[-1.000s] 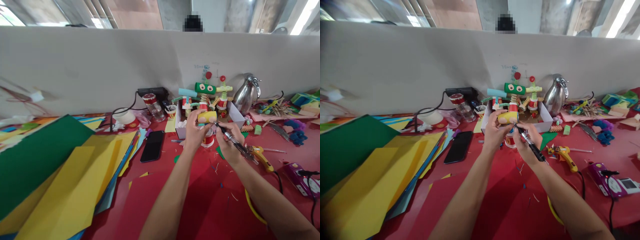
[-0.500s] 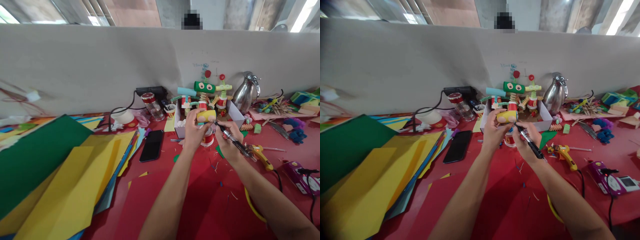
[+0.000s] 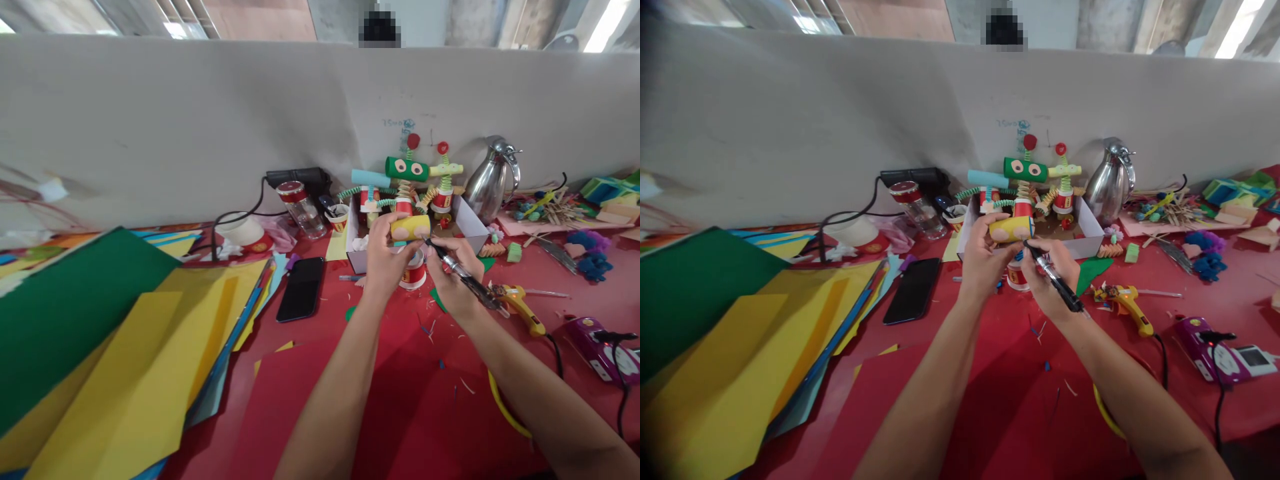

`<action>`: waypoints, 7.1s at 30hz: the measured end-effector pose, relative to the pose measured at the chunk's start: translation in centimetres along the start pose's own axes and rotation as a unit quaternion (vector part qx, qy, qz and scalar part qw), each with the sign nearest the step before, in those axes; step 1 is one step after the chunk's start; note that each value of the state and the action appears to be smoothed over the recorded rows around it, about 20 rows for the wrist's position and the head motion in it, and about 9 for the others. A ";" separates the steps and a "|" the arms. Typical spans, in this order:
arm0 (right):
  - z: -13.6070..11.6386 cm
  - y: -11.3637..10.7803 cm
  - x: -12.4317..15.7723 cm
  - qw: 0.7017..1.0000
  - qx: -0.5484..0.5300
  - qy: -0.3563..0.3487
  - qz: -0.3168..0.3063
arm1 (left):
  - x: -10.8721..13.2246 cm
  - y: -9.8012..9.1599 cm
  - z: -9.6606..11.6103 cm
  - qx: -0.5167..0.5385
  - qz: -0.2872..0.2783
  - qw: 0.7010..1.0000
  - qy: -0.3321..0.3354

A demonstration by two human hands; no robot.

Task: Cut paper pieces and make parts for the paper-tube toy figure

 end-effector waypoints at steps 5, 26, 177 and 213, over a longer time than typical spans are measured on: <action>0.1 0.1 0.1 1.000 -0.004 0.006 -0.004 | 0.0 0.0 0.0 0.000 -0.001 1.000 -0.007; -0.1 0.0 0.0 1.000 0.009 0.004 -0.002 | -0.1 0.1 -0.2 0.017 -0.006 1.000 -0.019; -0.7 2.6 1.1 0.997 -0.064 0.041 0.021 | 0.0 -2.2 2.9 0.071 -0.068 0.957 -0.274; -0.6 2.3 1.0 1.000 0.006 0.014 0.023 | 0.1 -2.4 3.8 0.018 -0.079 0.963 -0.257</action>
Point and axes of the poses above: each hand's wrist, its own x-axis away from the middle knuckle, its own y-axis out of the palm, z = x × y, the point moved 5 cm from there along -x, towards the middle knuckle, and after that the axes turned 3 degrees about x, right-handed, at the moved point
